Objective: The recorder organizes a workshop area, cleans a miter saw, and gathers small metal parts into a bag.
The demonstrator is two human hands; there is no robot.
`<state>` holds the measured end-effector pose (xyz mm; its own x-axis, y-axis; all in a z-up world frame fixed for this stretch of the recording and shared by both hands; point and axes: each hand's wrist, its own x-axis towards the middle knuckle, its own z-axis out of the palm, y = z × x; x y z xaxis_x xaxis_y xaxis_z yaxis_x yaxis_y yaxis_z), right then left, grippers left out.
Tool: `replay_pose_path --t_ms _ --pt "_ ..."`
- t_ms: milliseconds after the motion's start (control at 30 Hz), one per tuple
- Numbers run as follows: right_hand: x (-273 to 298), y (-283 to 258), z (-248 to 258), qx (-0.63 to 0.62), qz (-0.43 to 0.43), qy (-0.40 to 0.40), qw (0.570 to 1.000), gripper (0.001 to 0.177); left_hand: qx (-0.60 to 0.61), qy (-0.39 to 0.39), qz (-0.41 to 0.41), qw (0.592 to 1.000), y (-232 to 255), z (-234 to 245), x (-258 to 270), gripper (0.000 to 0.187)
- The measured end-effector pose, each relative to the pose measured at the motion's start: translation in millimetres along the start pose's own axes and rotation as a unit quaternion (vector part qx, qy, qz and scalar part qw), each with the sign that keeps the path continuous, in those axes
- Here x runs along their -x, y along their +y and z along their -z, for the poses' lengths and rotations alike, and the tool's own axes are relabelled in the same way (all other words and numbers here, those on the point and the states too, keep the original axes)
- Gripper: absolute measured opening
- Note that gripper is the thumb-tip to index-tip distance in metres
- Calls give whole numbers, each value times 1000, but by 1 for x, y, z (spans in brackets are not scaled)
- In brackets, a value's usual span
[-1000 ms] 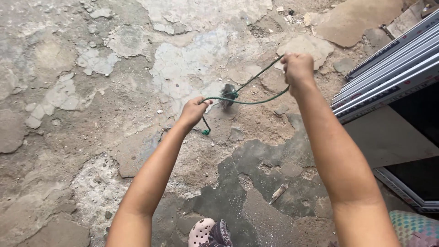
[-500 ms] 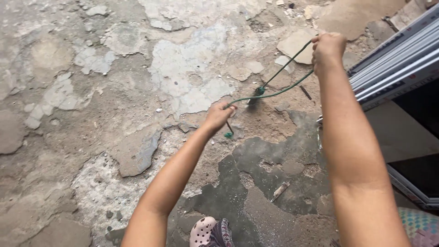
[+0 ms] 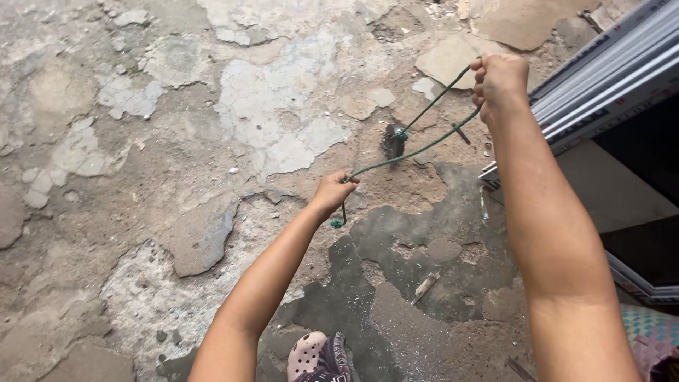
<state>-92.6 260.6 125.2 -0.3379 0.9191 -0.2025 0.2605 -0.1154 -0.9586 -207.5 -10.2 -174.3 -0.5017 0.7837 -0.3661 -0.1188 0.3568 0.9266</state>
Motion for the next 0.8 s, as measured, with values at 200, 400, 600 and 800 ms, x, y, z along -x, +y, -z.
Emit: replay_pose_path --t_ms 200,400,600,800 --pt "-3 31 91 -47 -8 -30 998 25 -95 -11 -38 995 13 -70 -1 38" --pt "48 39 134 16 49 -162 985 25 -121 -11 -158 980 117 -155 14 84" --pt "124 52 227 -37 19 -213 976 23 -238 -126 -232 935 131 -236 30 30" --pt "152 75 349 42 69 -92 993 22 -320 -226 -132 910 221 -286 122 15"
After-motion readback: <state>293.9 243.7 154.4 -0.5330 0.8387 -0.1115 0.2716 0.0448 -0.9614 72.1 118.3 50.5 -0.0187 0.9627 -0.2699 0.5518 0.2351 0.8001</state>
